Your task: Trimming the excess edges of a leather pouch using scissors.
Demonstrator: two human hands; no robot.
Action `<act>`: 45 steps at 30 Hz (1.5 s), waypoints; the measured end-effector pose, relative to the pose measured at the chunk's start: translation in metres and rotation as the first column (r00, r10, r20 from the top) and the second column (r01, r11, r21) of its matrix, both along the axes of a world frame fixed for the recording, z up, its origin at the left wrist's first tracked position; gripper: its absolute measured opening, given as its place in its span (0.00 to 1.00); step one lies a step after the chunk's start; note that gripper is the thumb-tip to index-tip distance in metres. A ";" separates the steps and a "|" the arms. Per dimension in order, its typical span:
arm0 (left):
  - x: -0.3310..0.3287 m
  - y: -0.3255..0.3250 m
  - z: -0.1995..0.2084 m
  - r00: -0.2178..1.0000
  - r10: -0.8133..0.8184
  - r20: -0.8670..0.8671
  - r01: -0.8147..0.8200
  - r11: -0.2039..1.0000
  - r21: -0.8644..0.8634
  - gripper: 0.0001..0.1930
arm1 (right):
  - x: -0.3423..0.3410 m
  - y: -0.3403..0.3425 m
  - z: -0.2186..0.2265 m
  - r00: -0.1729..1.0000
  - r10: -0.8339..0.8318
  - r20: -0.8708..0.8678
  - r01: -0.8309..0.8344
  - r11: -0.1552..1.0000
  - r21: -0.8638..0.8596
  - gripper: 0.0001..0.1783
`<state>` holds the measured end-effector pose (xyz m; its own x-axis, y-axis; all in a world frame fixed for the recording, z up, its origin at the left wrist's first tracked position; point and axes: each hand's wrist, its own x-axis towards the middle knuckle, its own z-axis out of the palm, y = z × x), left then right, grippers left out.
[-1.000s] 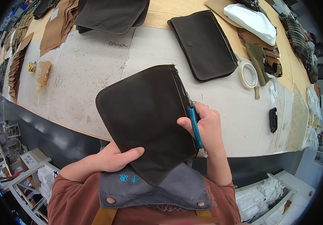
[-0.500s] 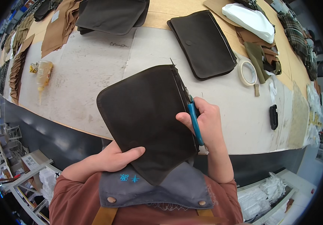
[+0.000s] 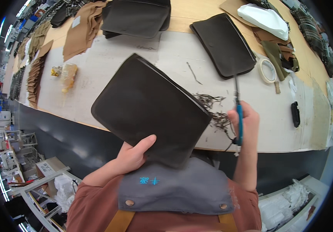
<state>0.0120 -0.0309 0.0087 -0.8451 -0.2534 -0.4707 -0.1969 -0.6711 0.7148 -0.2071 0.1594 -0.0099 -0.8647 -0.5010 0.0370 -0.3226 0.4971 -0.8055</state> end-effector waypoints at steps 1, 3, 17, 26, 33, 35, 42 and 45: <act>0.003 0.001 -0.003 0.995 0.091 -0.033 -0.091 0.996 0.013 0.16 | -0.001 0.007 -0.001 0.999 -0.041 0.004 0.041 0.999 0.011 0.28; 0.012 -0.003 -0.010 0.980 0.197 -0.043 -0.194 0.980 0.050 0.15 | -0.004 0.027 -0.010 0.990 -0.140 0.028 0.137 0.986 0.096 0.25; 0.035 -0.027 -0.029 0.942 0.269 -0.200 -0.230 0.952 0.200 0.14 | -0.002 0.058 -0.024 0.857 -0.516 -0.008 0.500 0.827 0.256 0.26; 0.039 -0.030 -0.033 0.933 0.305 -0.192 -0.272 0.945 0.180 0.11 | -0.013 0.070 -0.039 0.866 -0.470 -0.170 0.500 0.820 0.280 0.28; 0.042 -0.032 -0.035 0.941 0.294 -0.170 -0.264 0.948 0.178 0.08 | -0.003 0.060 -0.036 0.856 -0.481 -0.187 0.516 0.816 0.262 0.25; 0.042 -0.033 -0.036 0.945 0.284 -0.160 -0.250 0.947 0.204 0.08 | 0.003 0.054 -0.033 0.872 -0.451 -0.190 0.488 0.829 0.273 0.24; 0.049 -0.038 -0.032 0.966 0.198 -0.164 -0.155 0.957 0.243 0.18 | 0.036 -0.005 0.015 0.974 -0.028 0.225 0.059 0.989 -0.136 0.15; 0.051 -0.039 -0.033 0.983 0.157 -0.097 -0.154 0.987 0.039 0.27 | 0.034 -0.039 0.027 0.950 0.220 0.220 -0.163 0.955 -0.248 0.16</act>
